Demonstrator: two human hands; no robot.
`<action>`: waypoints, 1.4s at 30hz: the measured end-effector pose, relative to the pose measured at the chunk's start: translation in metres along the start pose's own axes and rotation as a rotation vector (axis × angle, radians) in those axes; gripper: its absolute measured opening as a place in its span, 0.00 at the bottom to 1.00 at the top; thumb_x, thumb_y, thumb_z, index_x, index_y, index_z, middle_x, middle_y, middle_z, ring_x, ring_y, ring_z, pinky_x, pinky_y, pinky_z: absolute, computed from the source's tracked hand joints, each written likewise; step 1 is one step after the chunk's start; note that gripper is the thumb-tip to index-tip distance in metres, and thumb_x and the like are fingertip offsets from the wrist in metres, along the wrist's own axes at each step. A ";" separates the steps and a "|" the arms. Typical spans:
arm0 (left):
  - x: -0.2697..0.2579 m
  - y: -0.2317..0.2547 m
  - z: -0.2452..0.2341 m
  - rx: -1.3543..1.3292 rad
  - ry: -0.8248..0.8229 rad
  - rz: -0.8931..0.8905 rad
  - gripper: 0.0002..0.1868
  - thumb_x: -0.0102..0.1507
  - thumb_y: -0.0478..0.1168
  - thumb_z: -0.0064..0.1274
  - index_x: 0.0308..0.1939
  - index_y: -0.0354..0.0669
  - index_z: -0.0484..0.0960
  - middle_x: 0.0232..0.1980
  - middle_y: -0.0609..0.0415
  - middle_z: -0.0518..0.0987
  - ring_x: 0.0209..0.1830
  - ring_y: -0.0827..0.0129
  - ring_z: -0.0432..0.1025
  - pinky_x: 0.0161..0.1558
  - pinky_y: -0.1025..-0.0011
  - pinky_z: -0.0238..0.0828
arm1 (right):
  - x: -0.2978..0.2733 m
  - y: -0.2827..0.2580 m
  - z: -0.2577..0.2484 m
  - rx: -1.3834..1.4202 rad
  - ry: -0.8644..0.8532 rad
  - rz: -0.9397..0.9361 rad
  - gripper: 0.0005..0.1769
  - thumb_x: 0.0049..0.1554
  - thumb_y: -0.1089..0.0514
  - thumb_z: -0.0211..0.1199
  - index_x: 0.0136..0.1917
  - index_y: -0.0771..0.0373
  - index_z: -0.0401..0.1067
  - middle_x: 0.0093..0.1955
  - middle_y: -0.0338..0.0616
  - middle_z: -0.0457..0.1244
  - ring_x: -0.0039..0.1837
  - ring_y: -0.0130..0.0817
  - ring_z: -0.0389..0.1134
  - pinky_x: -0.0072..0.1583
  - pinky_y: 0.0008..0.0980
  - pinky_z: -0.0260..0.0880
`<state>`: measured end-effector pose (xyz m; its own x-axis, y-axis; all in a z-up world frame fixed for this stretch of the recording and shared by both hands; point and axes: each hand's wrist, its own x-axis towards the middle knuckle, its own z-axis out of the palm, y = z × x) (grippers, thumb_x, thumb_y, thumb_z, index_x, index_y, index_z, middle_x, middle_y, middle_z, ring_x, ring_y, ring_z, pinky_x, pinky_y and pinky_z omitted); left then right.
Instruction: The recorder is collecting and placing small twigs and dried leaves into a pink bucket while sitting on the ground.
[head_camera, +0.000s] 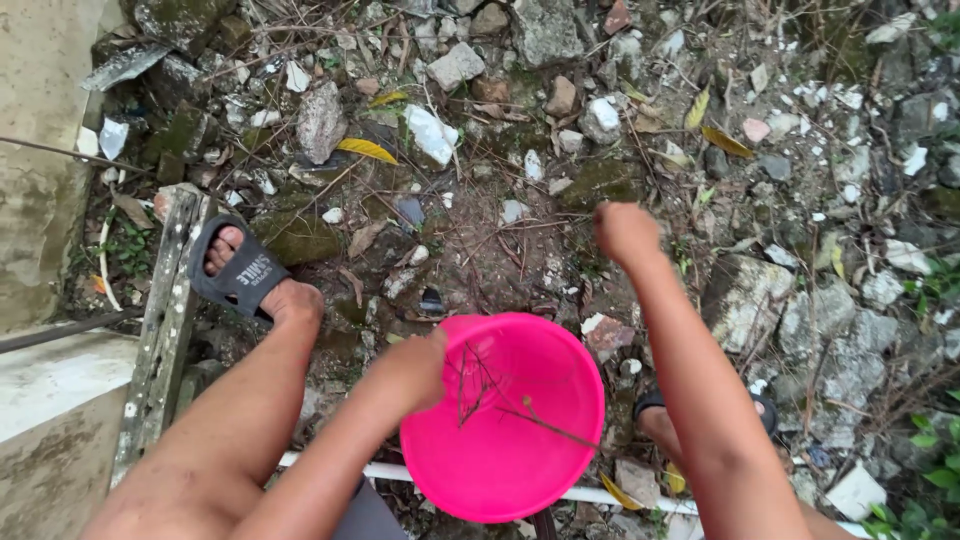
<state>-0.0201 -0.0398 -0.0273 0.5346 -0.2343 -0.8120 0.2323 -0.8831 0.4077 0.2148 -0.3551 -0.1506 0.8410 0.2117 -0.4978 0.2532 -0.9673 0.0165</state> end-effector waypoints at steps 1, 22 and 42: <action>-0.001 0.004 -0.001 -0.002 0.000 -0.006 0.29 0.54 0.34 0.55 0.59 0.31 0.67 0.48 0.31 0.80 0.52 0.39 0.77 0.56 0.51 0.74 | 0.011 0.000 0.023 0.001 -0.002 -0.006 0.10 0.60 0.55 0.59 0.53 0.52 0.79 0.51 0.54 0.71 0.54 0.55 0.73 0.54 0.52 0.74; 0.044 -0.002 0.035 -0.051 0.057 -0.026 0.24 0.60 0.35 0.49 0.60 0.28 0.67 0.47 0.29 0.81 0.49 0.39 0.77 0.54 0.50 0.75 | -0.054 0.033 -0.023 0.244 0.617 -0.343 0.12 0.61 0.65 0.53 0.57 0.62 0.72 0.57 0.55 0.67 0.58 0.56 0.69 0.57 0.49 0.71; 0.057 -0.004 0.030 -0.055 0.223 -0.028 0.17 0.59 0.38 0.55 0.49 0.31 0.77 0.49 0.29 0.81 0.52 0.39 0.77 0.53 0.50 0.75 | -0.317 0.039 -0.189 1.275 1.115 -0.027 0.03 0.77 0.61 0.47 0.60 0.62 0.60 0.48 0.43 0.64 0.43 0.32 0.70 0.39 0.29 0.71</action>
<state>-0.0148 -0.0615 -0.0882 0.6922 -0.1088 -0.7135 0.2906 -0.8629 0.4135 0.0480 -0.4331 0.1721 0.8872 -0.3210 0.3315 0.2216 -0.3338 -0.9162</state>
